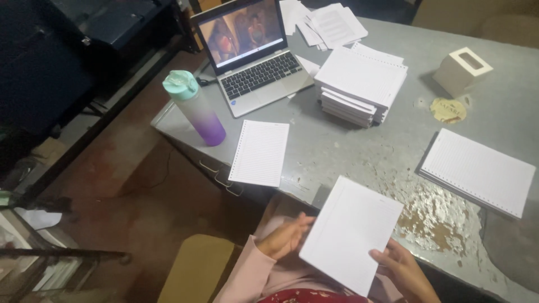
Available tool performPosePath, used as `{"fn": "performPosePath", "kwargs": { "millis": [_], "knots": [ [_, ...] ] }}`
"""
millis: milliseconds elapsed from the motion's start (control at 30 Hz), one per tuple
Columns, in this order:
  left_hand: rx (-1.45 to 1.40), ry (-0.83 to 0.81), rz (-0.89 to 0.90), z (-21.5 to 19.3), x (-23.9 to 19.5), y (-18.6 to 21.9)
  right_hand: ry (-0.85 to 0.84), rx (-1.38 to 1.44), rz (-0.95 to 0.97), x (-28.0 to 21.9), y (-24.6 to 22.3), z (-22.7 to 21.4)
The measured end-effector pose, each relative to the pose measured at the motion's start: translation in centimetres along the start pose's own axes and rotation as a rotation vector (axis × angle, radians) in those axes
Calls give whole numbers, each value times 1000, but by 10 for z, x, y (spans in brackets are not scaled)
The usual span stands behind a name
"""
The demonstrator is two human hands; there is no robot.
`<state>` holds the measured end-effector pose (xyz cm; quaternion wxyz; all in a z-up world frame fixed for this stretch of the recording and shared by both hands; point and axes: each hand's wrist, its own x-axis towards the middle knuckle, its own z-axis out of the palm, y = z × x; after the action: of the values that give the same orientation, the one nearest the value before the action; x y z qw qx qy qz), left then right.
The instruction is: Organizing and inspecting spiral-bound notebooks on a table by flipping through pages and stacking them.
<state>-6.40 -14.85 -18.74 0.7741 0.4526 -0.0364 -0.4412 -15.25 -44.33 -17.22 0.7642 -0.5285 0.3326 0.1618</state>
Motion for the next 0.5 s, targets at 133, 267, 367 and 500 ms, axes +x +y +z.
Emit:
{"fn": "performPosePath", "kwargs": {
  "millis": [133, 267, 367, 500],
  "knots": [
    [153, 14, -79, 25, 11, -19, 42, -144, 82, -10, -6, 18],
    [849, 488, -52, 46, 35, -56, 163, -545, -194, 55, 55, -12],
    [1159, 622, -117, 73, 28, -50, 298, -941, -350, 61, 74, -4],
    [894, 521, 290, 57, 10, -26, 162, -613, -534, 37, 44, -8]
  ]
}}
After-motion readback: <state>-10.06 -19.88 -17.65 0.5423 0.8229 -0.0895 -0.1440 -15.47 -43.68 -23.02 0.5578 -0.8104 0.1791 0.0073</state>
